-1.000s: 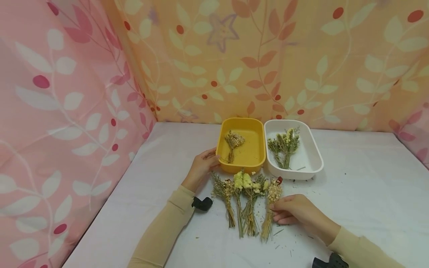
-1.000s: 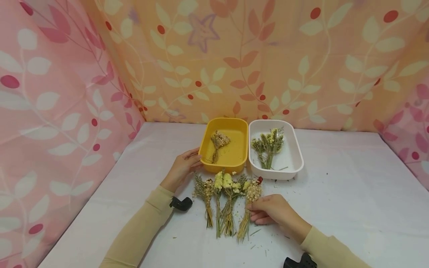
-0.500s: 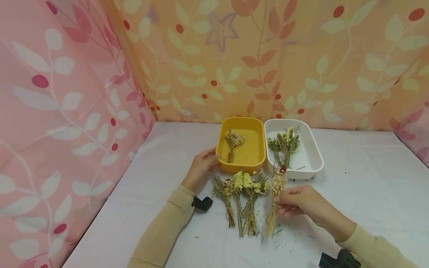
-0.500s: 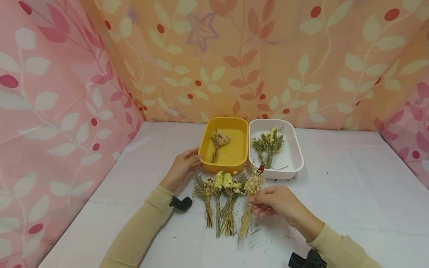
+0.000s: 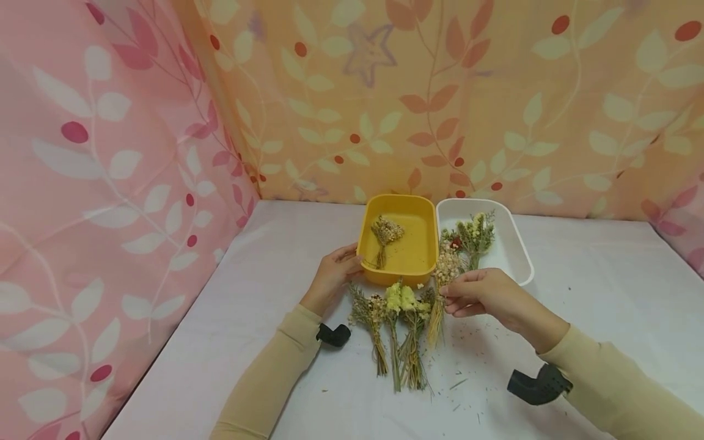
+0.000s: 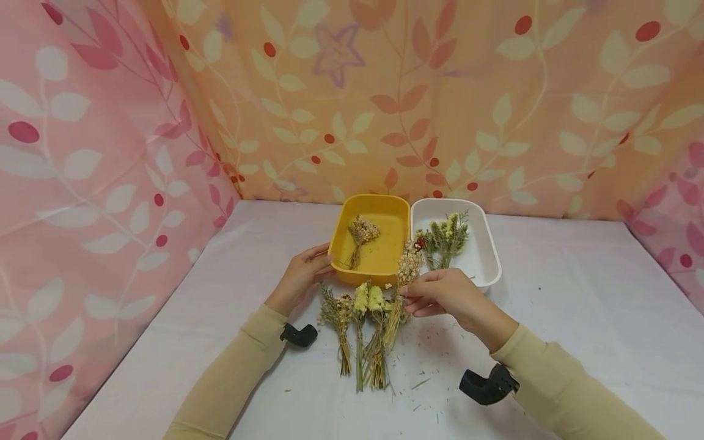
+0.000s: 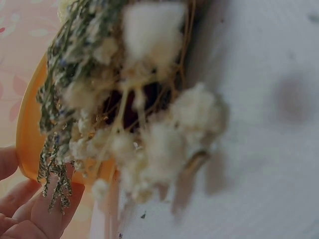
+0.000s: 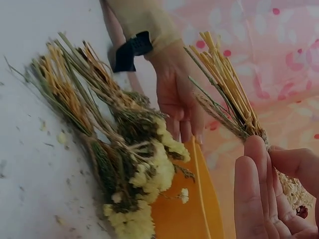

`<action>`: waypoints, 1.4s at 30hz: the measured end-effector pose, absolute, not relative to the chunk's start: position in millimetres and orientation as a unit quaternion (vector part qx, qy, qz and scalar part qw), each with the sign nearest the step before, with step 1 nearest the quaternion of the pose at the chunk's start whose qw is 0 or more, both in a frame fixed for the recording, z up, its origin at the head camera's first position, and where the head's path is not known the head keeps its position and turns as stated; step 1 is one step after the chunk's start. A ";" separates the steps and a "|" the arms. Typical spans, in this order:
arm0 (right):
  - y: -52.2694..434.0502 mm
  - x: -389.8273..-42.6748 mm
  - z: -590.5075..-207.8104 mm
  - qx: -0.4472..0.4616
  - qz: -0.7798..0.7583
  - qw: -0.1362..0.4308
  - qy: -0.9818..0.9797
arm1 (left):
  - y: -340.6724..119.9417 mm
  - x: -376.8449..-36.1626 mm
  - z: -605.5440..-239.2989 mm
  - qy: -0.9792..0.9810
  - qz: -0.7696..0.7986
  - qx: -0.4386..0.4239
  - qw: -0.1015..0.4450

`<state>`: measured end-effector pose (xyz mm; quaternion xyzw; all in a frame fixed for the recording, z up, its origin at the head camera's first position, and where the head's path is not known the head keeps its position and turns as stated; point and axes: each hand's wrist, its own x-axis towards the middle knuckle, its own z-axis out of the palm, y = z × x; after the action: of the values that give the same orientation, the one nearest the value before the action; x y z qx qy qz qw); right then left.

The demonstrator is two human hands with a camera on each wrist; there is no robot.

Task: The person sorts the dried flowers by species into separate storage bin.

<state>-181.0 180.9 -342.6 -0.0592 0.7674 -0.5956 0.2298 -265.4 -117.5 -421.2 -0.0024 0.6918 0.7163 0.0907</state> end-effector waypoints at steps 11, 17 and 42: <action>161.9 -224.8 -325.1 -0.062 -0.586 0.228 0.775 | -117.2 -266.0 -422.3 0.687 0.721 -0.003 0.089; 152.0 -252.1 -321.5 -0.071 -0.585 0.227 0.776 | -118.6 -266.2 -421.2 0.684 0.724 -0.001 0.089; 117.7 -328.1 -353.0 -0.015 -0.604 0.211 0.769 | -118.0 -264.9 -422.4 0.694 0.714 0.001 0.094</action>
<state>-328.1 117.7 -353.0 -0.0151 0.7686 -0.6036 0.2113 -264.9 -118.0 -422.4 0.0010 0.6936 0.7142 0.0942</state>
